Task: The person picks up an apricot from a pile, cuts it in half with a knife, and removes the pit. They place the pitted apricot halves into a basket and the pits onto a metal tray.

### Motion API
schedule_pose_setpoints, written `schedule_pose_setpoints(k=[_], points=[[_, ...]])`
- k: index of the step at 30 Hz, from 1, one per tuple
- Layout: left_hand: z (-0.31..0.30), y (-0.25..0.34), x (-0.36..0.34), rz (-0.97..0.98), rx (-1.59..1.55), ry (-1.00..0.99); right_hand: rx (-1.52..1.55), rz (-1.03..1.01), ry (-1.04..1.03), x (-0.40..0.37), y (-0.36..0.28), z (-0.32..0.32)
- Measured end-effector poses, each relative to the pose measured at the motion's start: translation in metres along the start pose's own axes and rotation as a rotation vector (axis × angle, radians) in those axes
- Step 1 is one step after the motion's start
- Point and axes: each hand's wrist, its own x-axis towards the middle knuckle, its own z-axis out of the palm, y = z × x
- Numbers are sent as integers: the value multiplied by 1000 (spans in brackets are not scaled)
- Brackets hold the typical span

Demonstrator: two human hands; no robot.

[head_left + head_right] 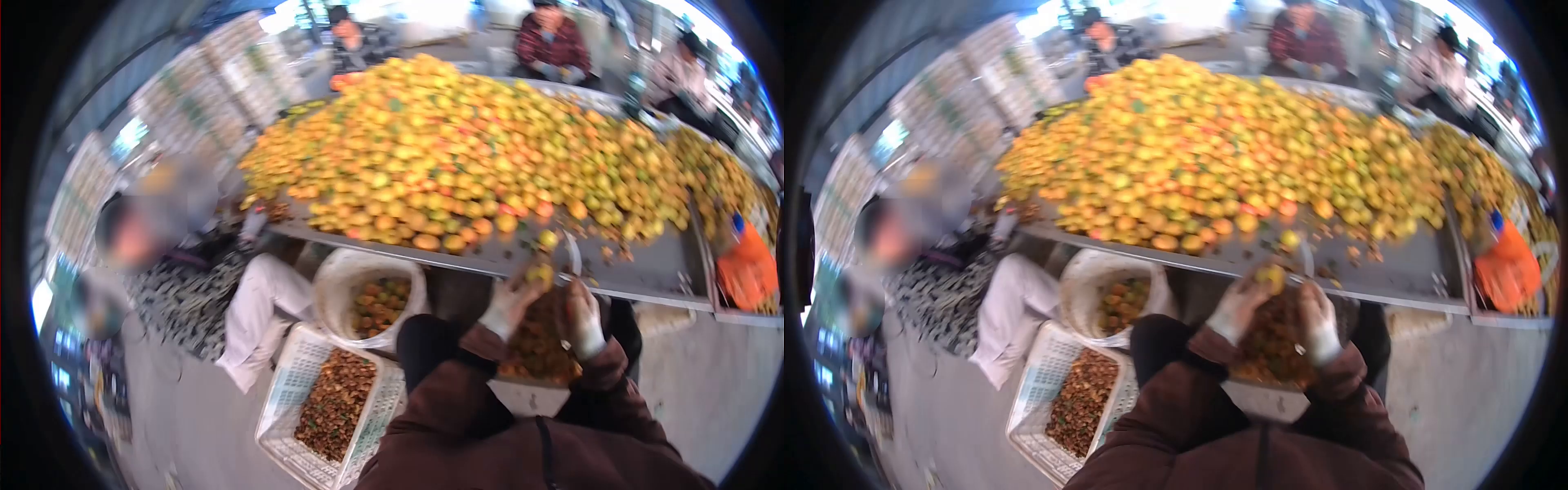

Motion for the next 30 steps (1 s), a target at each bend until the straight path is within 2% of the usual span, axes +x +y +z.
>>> schedule_pose_setpoints(k=[2,6,7,10,16,19,23,25,26,27,29,30], points=[[7,10,-6,-20,170,-20,9,76,-15,-3,-17,-1],[12,18,-12,-7,130,-141,82,214,-25,-11,-50,12],[9,15,-10,6,70,-191,8,128,11,-12,-57,25],[12,19,-12,-43,79,-215,54,111,-15,-11,-59,24],[14,21,-13,-37,224,-246,25,173,-105,-10,-52,11],[15,21,-14,-22,258,-244,-13,114,-129,-8,-45,9],[12,21,-16,-12,305,-244,-149,65,-41,-8,-34,14],[4,20,-17,-23,479,-200,-202,64,-25,-10,-24,14],[12,23,-19,-14,434,-187,-266,-14,25,-8,-10,12],[7,21,-18,9,519,-174,-322,-90,76,-7,-3,15],[1,17,-17,5,520,-159,-113,138,71,-11,-1,22],[0,16,-17,-9,515,-162,-36,116,96,-10,8,26]])
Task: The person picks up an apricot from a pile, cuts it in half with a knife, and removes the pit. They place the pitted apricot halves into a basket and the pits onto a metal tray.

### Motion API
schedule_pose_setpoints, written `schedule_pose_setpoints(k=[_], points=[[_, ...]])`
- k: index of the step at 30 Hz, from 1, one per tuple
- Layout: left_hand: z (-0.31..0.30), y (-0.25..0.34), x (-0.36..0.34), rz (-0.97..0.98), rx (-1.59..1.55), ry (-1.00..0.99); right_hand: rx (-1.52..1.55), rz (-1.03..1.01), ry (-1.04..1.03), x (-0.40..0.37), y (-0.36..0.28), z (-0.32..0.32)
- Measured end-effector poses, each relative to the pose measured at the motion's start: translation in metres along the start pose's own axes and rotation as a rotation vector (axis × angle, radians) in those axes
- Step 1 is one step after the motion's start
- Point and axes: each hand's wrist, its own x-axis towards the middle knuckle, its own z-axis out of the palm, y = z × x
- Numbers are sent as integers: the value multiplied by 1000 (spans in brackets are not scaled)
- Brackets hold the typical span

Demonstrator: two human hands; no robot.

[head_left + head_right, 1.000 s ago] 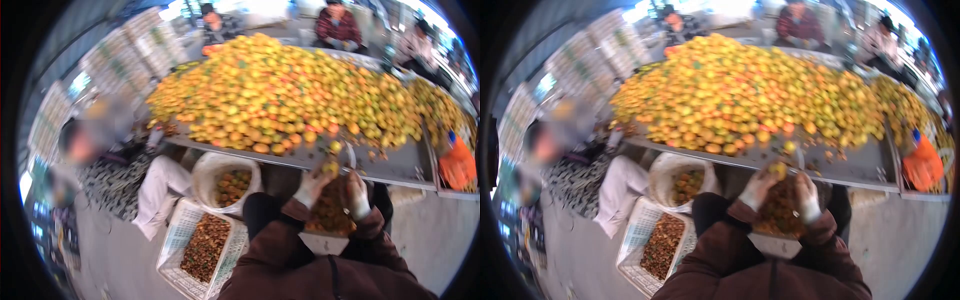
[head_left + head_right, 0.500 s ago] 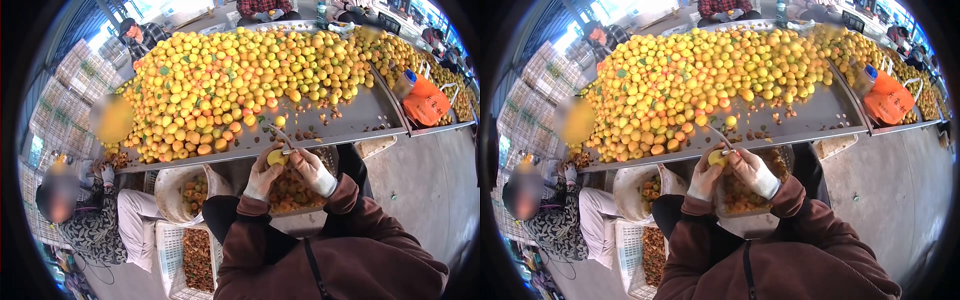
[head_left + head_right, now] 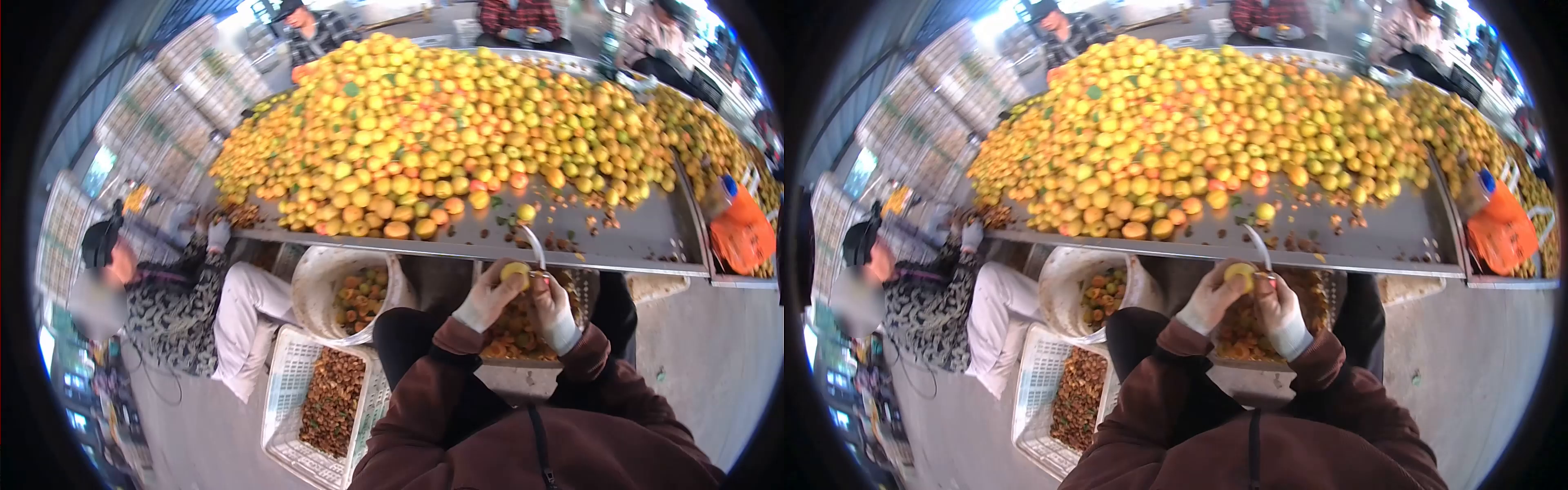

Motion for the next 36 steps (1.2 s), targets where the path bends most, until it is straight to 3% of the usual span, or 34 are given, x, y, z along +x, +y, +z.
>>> schedule_pose_setpoints(k=[1,3,4,5,8,9,12,13,14,16,17,19,23,25,27,28,29,30,31,33,36], points=[[-2,0,0,-11,-5,-7,57,69,-53,0,2,-1],[-2,5,0,-24,-38,-38,-195,-165,-57,5,18,0],[-1,7,0,-10,-5,-22,94,-58,-121,3,11,1],[0,10,0,2,29,-11,86,-47,-119,7,21,-6],[4,21,-1,85,267,77,-75,-158,26,13,37,-7],[5,22,-1,133,332,105,-307,-279,45,23,45,-15],[7,15,3,199,422,219,-855,-360,11,26,-3,-18],[6,15,4,183,488,262,-888,-326,22,32,-5,-18],[3,17,7,173,556,306,-831,-355,67,37,-2,-20],[-3,-6,16,126,221,296,-673,-440,189,59,34,-35],[-8,-19,21,96,-22,278,-430,-269,169,69,49,-46],[-8,-5,17,54,-136,293,-362,-177,96,68,56,-52],[-12,5,13,38,-432,272,-128,-123,50,41,21,-5],[-15,5,7,108,-406,305,483,129,-53,26,-8,15],[-14,12,0,163,-390,279,-191,-82,-73,40,46,-24],[-13,16,0,239,-349,280,-86,-1,-141,24,9,-9],[-9,29,-3,196,-336,276,-147,-256,-104,17,5,4],[-13,23,-3,147,-422,235,-202,-212,-152,21,3,4],[-8,30,-4,154,-529,189,-350,-349,-110,13,-25,20],[-11,31,-3,201,-520,114,-346,-163,-155,3,-45,25],[-13,32,-4,179,-482,114,-410,-264,-164,3,-40,25]])
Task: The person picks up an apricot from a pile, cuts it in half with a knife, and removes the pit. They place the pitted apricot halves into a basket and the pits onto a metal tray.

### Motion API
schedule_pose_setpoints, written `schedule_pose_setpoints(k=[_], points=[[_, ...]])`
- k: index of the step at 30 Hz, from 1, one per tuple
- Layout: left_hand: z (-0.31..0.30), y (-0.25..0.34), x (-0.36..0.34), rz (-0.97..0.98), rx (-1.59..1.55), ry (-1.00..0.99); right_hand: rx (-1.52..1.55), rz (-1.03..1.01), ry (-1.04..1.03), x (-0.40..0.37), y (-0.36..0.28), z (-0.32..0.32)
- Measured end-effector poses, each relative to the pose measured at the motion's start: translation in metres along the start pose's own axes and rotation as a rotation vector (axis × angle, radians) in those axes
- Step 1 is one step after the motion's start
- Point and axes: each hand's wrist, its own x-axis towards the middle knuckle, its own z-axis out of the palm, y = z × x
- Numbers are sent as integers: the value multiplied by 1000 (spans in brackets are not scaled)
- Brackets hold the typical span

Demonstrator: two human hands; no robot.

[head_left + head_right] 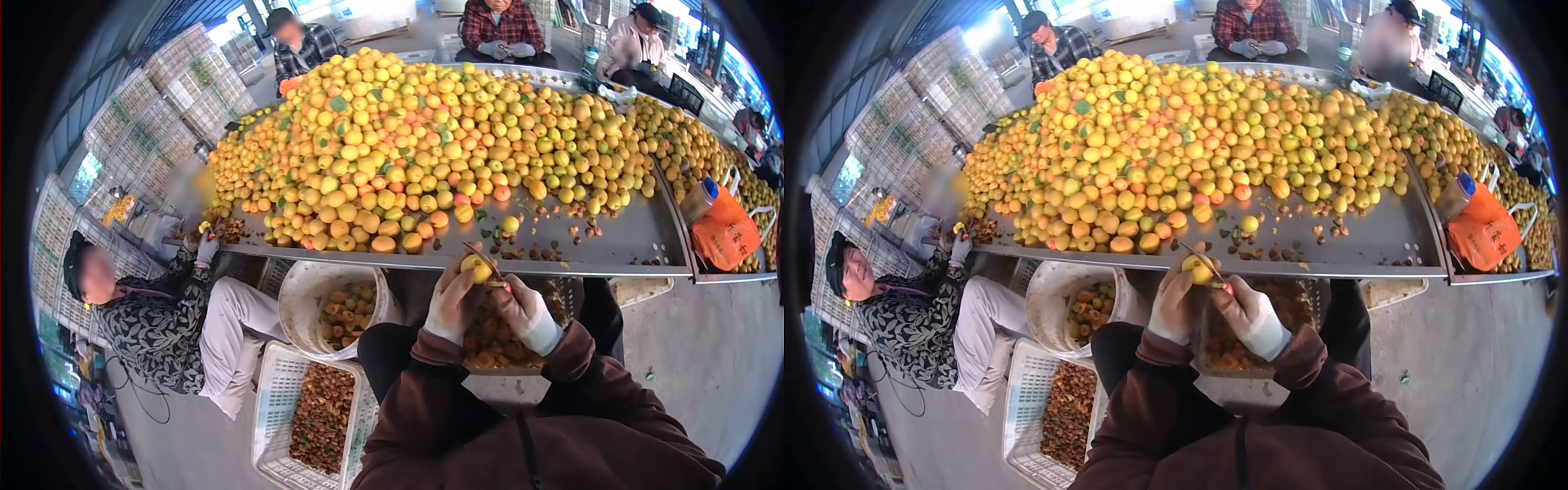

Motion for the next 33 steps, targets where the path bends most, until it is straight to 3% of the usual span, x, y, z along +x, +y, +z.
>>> schedule_pose_setpoints(k=[11,20,27,30,32,33], points=[[1,-1,-1,-47,50,-20,-143,39,-51,-5,-6,-14],[0,5,-2,-56,125,-104,-209,-43,-62,-7,3,-16],[8,-14,-1,-52,3,-110,-144,-78,80,-7,23,1],[13,-18,5,-35,124,24,-148,4,40,1,22,-6],[21,-19,6,142,476,87,-155,53,-24,6,13,-13],[21,-21,7,136,474,84,-155,60,-20,5,14,-10]])
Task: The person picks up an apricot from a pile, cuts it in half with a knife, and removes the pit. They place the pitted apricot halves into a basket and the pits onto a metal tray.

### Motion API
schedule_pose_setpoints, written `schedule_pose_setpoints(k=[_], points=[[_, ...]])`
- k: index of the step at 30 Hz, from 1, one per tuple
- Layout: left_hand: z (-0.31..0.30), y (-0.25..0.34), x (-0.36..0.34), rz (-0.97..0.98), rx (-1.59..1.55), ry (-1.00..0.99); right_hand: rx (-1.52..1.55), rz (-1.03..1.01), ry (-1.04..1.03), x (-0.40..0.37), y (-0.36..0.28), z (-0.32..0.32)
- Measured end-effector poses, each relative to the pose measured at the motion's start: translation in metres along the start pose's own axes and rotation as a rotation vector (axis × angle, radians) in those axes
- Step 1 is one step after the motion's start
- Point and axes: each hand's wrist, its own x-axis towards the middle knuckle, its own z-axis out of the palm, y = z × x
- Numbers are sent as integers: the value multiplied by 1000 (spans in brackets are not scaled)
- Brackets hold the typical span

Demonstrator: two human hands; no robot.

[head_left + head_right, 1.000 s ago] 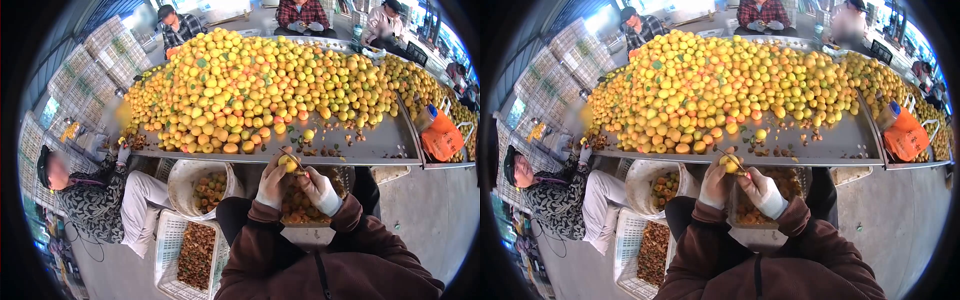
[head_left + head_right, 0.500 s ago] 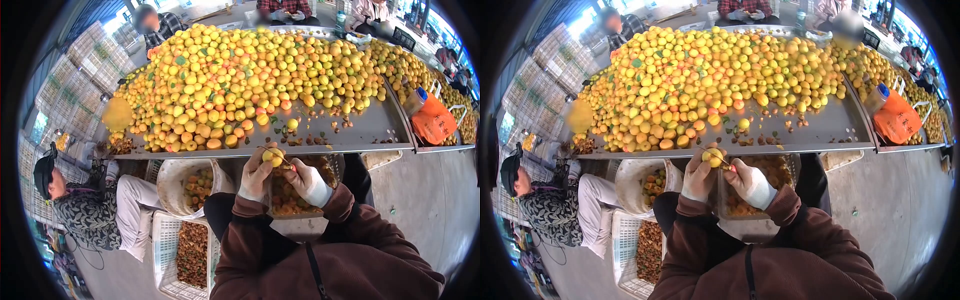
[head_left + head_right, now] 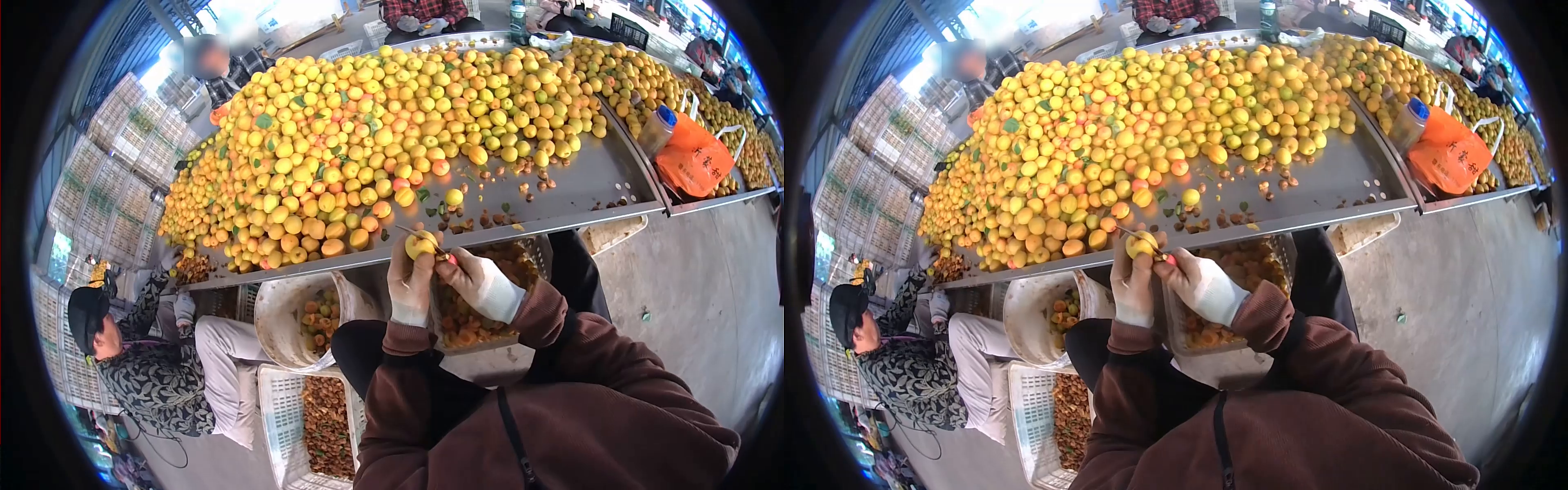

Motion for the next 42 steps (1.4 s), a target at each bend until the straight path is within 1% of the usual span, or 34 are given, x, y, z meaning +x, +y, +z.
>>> schedule_pose_setpoints(k=[2,3,4,6,8,10,11,12,14,15,16,18,19,20,21,22,23,24,25,26,27,28,29,30,32,34,36,38,40,42], points=[[1,-2,0,-58,-221,-3,26,-107,128,-2,2,12],[11,-2,-5,-99,-341,32,17,-81,129,-3,4,17],[14,-6,-7,-102,-344,34,15,-77,127,-6,10,22],[14,-15,-6,-220,-482,17,7,-94,210,-4,27,31],[2,-17,0,-239,-473,6,-19,-104,248,-2,34,32],[-9,-19,9,-174,-71,74,-28,52,71,4,34,19],[-6,-14,12,-117,-142,84,32,-5,62,4,28,15],[-1,-9,12,-122,-144,79,32,0,67,4,24,12],[6,-2,7,-152,-327,99,-46,-119,109,3,21,9],[3,-7,7,-190,-405,76,-123,-106,105,5,35,14],[1,-14,6,-189,-408,78,-126,-107,103,4,39,16],[-3,-23,3,-250,-388,74,-73,-80,132,1,40,21],[-7,-26,3,-259,-319,94,-69,-88,126,3,40,20],[-8,-24,3,-256,-312,97,-54,-45,110,3,36,18],[-8,-23,3,-126,-135,57,-40,3,99,3,31,15],[-8,-21,4,6,40,11,-35,3,106,4,26,11],[-4,-16,6,5,43,0,50,-22,72,5,20,5],[-1,-12,4,-23,24,16,133,-42,38,3,18,3],[3,-7,3,-50,5,36,25,-41,64,2,21,7],[5,-3,3,-72,-14,56,26,-40,71,-1,21,9],[11,-3,-3,-175,-128,96,-10,-55,117,-3,20,11],[10,-10,-5,-160,-130,95,-49,-78,157,-4,18,13],[5,-21,-5,-223,-140,86,-82,12,121,-5,26,14],[4,-19,0,-282,-150,81,-22,-7,144,-6,30,16],[3,-16,-1,-278,-109,62,25,90,85,-1,36,17],[6,-19,3,78,238,143,50,53,88,0,32,18],[5,-12,3,47,192,112,73,25,97,1,25,16],[6,-12,0,-201,-206,125,-26,-24,122,-1,22,17],[3,-25,-1,-204,-206,150,-93,-28,150,0,30,24],[1,-22,-4,-162,-88,105,-62,-46,186,-2,30,28]])
